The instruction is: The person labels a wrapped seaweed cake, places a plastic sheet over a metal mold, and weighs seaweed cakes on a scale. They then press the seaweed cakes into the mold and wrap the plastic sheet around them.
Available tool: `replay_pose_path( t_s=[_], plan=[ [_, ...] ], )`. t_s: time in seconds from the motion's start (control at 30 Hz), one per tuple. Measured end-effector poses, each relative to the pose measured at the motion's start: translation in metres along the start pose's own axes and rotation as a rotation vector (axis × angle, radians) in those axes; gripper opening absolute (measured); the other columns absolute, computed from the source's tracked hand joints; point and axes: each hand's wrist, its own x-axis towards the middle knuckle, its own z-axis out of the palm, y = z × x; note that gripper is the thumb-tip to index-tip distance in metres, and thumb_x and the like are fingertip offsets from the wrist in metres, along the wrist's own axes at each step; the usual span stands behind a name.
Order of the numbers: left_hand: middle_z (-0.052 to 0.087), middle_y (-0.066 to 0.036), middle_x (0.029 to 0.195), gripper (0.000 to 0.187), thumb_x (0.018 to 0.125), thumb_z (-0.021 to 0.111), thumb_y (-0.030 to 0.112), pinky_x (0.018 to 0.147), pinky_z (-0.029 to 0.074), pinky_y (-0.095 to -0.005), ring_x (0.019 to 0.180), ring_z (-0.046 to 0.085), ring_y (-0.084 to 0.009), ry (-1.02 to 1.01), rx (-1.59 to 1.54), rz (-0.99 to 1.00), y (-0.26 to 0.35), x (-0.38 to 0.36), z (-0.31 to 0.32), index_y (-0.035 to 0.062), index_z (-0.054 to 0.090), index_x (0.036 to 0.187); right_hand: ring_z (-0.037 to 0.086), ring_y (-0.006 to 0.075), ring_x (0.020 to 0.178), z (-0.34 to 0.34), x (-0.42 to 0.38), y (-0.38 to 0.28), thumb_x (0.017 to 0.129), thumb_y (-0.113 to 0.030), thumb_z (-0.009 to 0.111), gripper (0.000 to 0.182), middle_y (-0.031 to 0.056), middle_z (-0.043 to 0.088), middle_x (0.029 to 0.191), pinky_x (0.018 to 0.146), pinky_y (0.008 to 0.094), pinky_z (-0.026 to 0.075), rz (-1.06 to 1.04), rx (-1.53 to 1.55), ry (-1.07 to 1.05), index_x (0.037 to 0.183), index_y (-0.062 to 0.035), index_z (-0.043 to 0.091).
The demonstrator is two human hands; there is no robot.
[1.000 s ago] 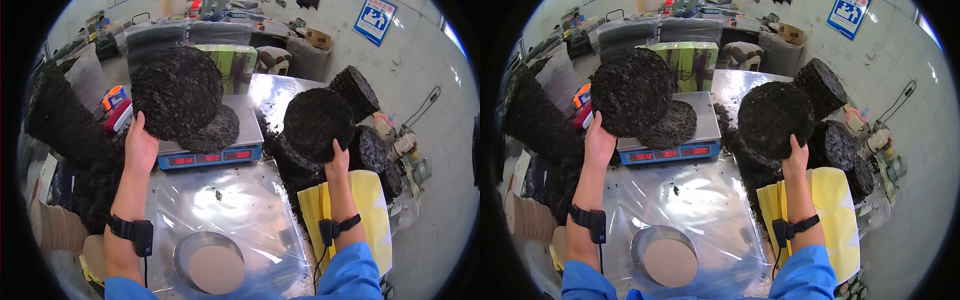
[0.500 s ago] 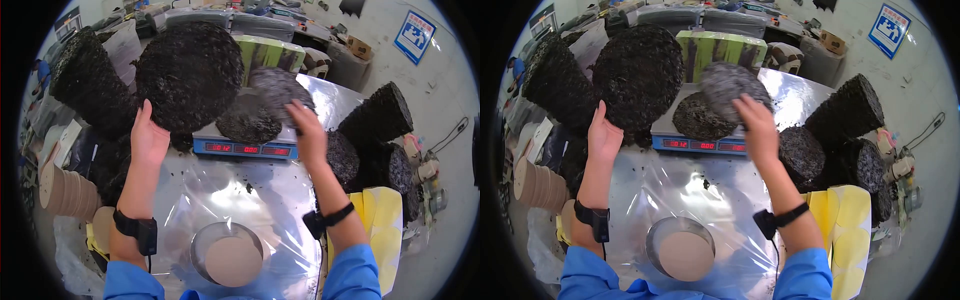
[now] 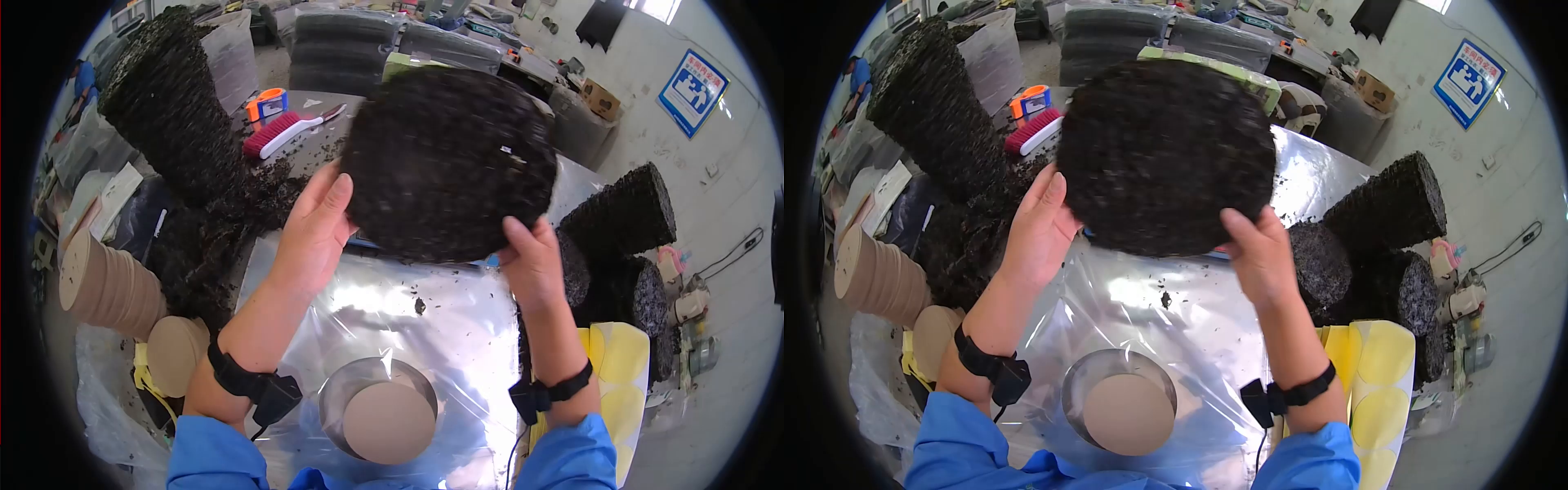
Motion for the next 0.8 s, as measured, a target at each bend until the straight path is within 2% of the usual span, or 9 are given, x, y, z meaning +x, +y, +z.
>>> replay_pose_path(
  t_s=[0.07,0.23,0.33,0.43,0.5,0.57,0.67,0.77,0.8],
  plan=[
    [0.047,-0.017,0.143,0.06,0.1,0.052,0.038,0.11,0.036,-0.0408,0.132,0.047,-0.0273,-0.187,0.09,-0.019,0.007,0.0,-0.004,-0.0016,0.037,0.141,0.065,0.0168,0.101,-0.024,-0.005,-0.013,0.092,-0.004,0.062,0.031,0.0066,0.066,0.114,0.086,0.0294,0.052,-0.069,-0.052,0.119,0.122,-0.0033,0.056],
    [0.048,-0.02,0.142,0.06,0.099,0.052,0.041,0.109,0.037,-0.0399,0.132,0.047,-0.0294,-0.034,0.318,-0.042,0.021,-0.002,-0.036,-0.003,0.041,0.139,0.065,0.0112,0.094,-0.121,-0.021,-0.036,0.094,-0.006,0.061,0.021,0.0054,0.068,0.109,0.084,0.0258,0.051,-0.456,-0.408,0.388,0.114,-0.0017,0.063],
    [0.053,-0.018,0.138,0.049,0.101,0.05,0.036,0.107,0.039,-0.0386,0.129,0.05,-0.0268,0.022,0.344,-0.06,0.022,-0.006,-0.044,-0.0016,0.048,0.133,0.065,0.0167,0.101,-0.176,-0.036,-0.047,0.09,0.0,0.06,0.025,0.0089,0.068,0.115,0.092,0.0304,0.049,-0.423,-1.224,0.711,0.114,0.0,0.066],
    [0.054,-0.017,0.137,0.047,0.102,0.049,0.035,0.107,0.039,-0.038,0.128,0.051,-0.0261,0.018,0.352,-0.06,0.016,-0.004,-0.042,-0.0012,0.05,0.132,0.063,0.027,0.112,-0.193,-0.045,-0.038,0.082,0.005,0.06,0.037,0.014,0.066,0.12,0.099,0.0356,0.047,-0.81,-1.766,0.477,0.117,-0.0035,0.066],
    [0.053,-0.016,0.138,0.046,0.102,0.049,0.034,0.107,0.039,-0.0379,0.129,0.05,-0.0249,-0.018,0.374,-0.065,0.012,0.001,-0.036,-0.0006,0.05,0.132,0.054,0.0326,0.125,-0.215,-0.048,-0.019,0.08,0.0,0.064,0.046,0.0148,0.062,0.128,0.108,0.0402,0.039,-0.453,-2.019,0.22,0.126,-0.0053,0.06],
    [0.053,-0.014,0.138,0.045,0.102,0.049,0.033,0.107,0.039,-0.0379,0.13,0.049,-0.0237,-0.048,0.393,-0.062,0.01,0.011,-0.029,0.0,0.051,0.132,0.049,0.0302,0.13,-0.193,-0.057,0.001,0.081,-0.003,0.067,0.047,0.0167,0.058,0.133,0.11,0.0392,0.038,-0.139,-2.078,0.09,0.127,-0.0035,0.059],
    [0.05,-0.011,0.142,0.047,0.102,0.047,0.033,0.111,0.032,-0.0385,0.135,0.043,-0.0216,-0.274,0.75,0.044,0.001,0.043,-0.011,0.0031,0.049,0.138,0.054,0.0303,0.125,-0.144,-0.019,-0.001,0.081,-0.013,0.073,0.05,0.018,0.06,0.129,0.106,0.0385,0.041,-0.248,-1.671,0.115,0.128,-0.003,0.058],
    [0.041,-0.013,0.15,0.051,0.102,0.042,0.037,0.117,0.024,-0.0404,0.142,0.034,-0.0251,-0.493,1.172,0.208,-0.055,0.096,0.0,0.0075,0.044,0.144,0.067,0.0241,0.096,-0.098,0.044,0.021,0.085,-0.017,0.072,0.05,0.0168,0.068,0.114,0.083,0.0336,0.052,-0.209,-1.369,0.149,0.129,0.001,0.056],
    [0.037,-0.013,0.153,0.053,0.102,0.041,0.039,0.118,0.021,-0.0434,0.144,0.029,-0.0267,-0.506,1.4,0.196,-0.073,0.102,0.011,0.0096,0.042,0.146,0.065,0.026,0.099,-0.087,0.068,0.029,0.086,-0.027,0.071,0.058,0.0184,0.066,0.115,0.087,0.0366,0.05,-0.053,-1.284,0.166,0.133,0.002,0.053]
  ],
)
